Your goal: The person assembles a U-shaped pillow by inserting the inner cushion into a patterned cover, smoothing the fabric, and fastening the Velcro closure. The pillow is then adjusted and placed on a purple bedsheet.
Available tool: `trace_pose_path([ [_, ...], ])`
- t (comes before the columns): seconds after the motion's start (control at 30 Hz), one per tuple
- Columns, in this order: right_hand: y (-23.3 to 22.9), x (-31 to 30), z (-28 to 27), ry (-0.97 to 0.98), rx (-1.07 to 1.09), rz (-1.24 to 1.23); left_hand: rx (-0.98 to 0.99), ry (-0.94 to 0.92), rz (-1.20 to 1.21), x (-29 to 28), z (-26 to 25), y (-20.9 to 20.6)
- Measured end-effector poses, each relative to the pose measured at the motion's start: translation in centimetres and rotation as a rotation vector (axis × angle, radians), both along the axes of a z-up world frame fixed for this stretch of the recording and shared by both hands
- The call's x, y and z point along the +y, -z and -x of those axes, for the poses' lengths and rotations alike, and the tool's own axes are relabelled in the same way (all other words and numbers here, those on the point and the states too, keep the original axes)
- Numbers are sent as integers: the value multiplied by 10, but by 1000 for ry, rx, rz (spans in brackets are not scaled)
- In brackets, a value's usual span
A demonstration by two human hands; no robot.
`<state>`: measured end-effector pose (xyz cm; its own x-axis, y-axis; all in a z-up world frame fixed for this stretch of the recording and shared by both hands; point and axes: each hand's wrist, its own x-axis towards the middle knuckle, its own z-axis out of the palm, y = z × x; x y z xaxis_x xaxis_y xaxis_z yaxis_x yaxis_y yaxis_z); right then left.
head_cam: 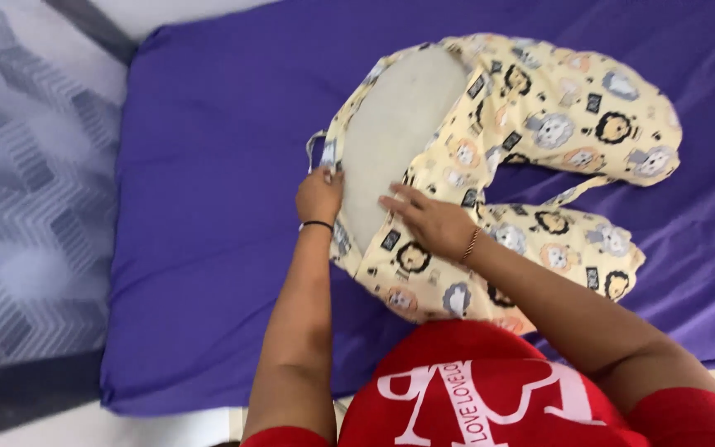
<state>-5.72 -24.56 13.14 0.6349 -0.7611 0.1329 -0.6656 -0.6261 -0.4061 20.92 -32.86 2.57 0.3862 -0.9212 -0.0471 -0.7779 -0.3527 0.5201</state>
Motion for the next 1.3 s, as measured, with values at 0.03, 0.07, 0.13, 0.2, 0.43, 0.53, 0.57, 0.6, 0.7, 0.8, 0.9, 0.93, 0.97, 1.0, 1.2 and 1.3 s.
trace_pose_path([
  [0.03,-6,-5,-2,-10,66,-94,-21,14,-70,-5,-2,4],
  [0.07,-13,-10,-5,-19,131,-189,-43,28,-140,-11,-5,8],
  [0.13,13,-21,-4,-17,140,-155,38,15,-114,-10,-5,-4],
  [0.2,54,-33,-10,-26,149,-116,118,-10,-85,-6,-3,-18],
  [0.43,88,-4,-49,-458,-368,141,732,305,76,37,28,-45],
  [0.53,83,-1,-45,-475,-378,102,736,293,140,42,32,-39],
  [0.57,86,-2,-41,-491,-366,112,799,197,182,42,30,-30],
  [0.6,79,-5,-37,-493,-367,110,799,194,181,36,26,-22],
  [0.7,62,-3,-22,-488,-399,6,855,-5,239,35,15,1],
  [0.8,45,-8,-9,-447,-418,-103,1115,-253,368,33,6,8],
  [0.9,36,-13,2,-377,-380,-138,1169,-277,337,40,6,4],
  [0.93,32,-15,4,-321,-310,-216,1212,-270,325,39,5,-1],
  [0.97,29,-15,7,-265,-237,-297,1257,-268,311,40,5,-5],
  [1.0,29,-18,7,-270,-236,-308,1257,-280,306,46,9,-16],
  [1.2,25,-22,13,-165,-98,-62,1077,-57,404,92,8,-23],
  [1.3,26,-19,12,-165,-198,95,901,-27,339,116,14,-29],
])
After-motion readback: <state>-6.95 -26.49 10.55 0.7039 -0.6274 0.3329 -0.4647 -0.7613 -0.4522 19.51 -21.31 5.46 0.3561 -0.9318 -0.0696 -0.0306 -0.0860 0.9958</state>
